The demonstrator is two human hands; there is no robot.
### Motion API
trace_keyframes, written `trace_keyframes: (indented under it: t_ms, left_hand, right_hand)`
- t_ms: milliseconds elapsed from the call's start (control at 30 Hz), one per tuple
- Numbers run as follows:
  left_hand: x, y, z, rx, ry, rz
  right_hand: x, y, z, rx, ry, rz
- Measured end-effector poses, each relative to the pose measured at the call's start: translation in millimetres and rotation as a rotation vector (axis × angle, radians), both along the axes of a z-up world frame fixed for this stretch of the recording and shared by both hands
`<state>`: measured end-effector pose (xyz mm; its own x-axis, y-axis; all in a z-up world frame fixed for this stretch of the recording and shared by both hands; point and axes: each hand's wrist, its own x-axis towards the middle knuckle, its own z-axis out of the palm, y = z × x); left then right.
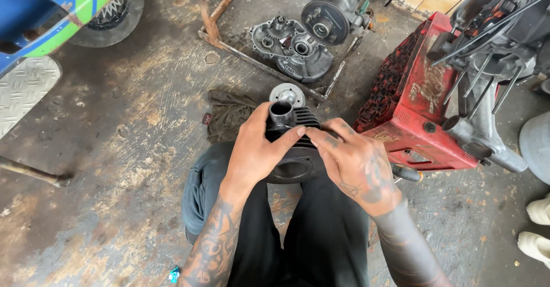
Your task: The person sits on the workshop floor holding a motorcycle engine cylinder on their lap. They use a round file to file the edge of the cylinder's exhaust port, rotating the cylinder and repositioning it to file along the port opening, then set the cylinder down and reach for a screwdriver.
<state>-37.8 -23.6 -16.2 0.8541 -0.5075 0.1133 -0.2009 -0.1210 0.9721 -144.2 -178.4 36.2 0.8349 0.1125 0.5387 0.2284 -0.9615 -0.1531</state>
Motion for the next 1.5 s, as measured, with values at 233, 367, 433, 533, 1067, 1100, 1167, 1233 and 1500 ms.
trace_keyframes:
  t_ms: [233,367,433,533,1067,1100,1167,1233,1500]
  left_hand:
    - [-2,-2,0,0.105,-0.162,0.066]
    - [-13,1,1,0.096,-0.400,0.097]
    - [-21,1,0,0.127,-0.426,0.115]
    - [-28,2,-1,0.184,-0.522,0.175]
    - [-31,11,3,0.200,-0.591,0.162]
    - [-31,12,3,0.189,-0.591,0.161]
    - [-32,11,3,0.185,-0.585,0.151]
    - [-31,11,4,0.182,-0.581,0.146]
    - [-31,10,10,0.180,-0.533,0.101]
  right_hand:
    - [-2,-11,-10,-0.042,0.029,-0.016]
    - [-11,-21,-17,0.055,0.074,0.020]
    - [-15,-18,-12,0.129,0.109,0.055]
    - [-16,-4,3,0.161,0.161,0.058]
    - [-26,-2,-4,0.107,0.140,0.012]
    - [-26,-1,-4,0.098,0.124,0.006]
    - [-28,-1,-4,0.081,0.117,0.005]
    - [-29,-1,-7,0.066,0.108,0.009]
    - [-32,-3,-12,-0.038,0.065,-0.002]
